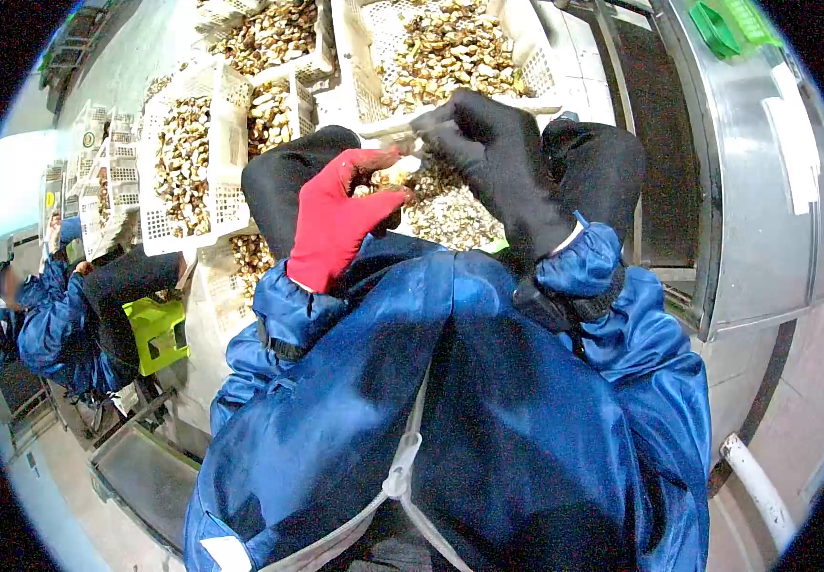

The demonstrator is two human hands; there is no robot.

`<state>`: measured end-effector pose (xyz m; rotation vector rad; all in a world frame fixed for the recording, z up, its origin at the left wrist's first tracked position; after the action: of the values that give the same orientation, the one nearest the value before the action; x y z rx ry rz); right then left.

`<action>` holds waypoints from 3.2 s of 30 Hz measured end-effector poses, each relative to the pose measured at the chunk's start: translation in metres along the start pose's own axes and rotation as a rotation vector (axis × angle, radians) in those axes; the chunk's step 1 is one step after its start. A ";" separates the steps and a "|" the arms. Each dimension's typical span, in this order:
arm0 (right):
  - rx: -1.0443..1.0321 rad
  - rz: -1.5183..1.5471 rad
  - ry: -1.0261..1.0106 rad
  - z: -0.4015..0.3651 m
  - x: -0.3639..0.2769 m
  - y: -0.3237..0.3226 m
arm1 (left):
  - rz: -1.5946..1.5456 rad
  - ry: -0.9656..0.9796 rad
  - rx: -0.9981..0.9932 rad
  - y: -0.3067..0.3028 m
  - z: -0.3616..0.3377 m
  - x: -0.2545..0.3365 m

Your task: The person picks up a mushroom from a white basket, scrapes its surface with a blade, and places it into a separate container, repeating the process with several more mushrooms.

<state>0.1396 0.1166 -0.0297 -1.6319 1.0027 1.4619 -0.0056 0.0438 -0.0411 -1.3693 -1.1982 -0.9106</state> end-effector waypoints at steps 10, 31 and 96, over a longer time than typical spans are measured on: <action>-0.076 0.097 0.057 -0.002 0.006 0.004 | 0.060 0.177 0.054 0.004 -0.001 0.003; -0.074 0.160 0.053 -0.008 -0.001 0.009 | -0.124 -0.124 0.006 -0.001 -0.001 0.001; -0.176 0.032 -0.127 0.000 -0.015 0.025 | -0.890 -0.312 -0.115 -0.009 0.000 -0.019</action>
<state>0.1167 0.1068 -0.0154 -1.6277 0.8527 1.6932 -0.0186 0.0402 -0.0569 -1.0661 -2.0956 -1.4147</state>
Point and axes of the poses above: each hand's wrist, its own z-axis towards the middle knuckle, its own y-axis out of the palm, x = y × z, the point moved 5 cm from there along z, towards the middle knuckle, and after that the axes turned 5 degrees about z, right-handed, at the moved point
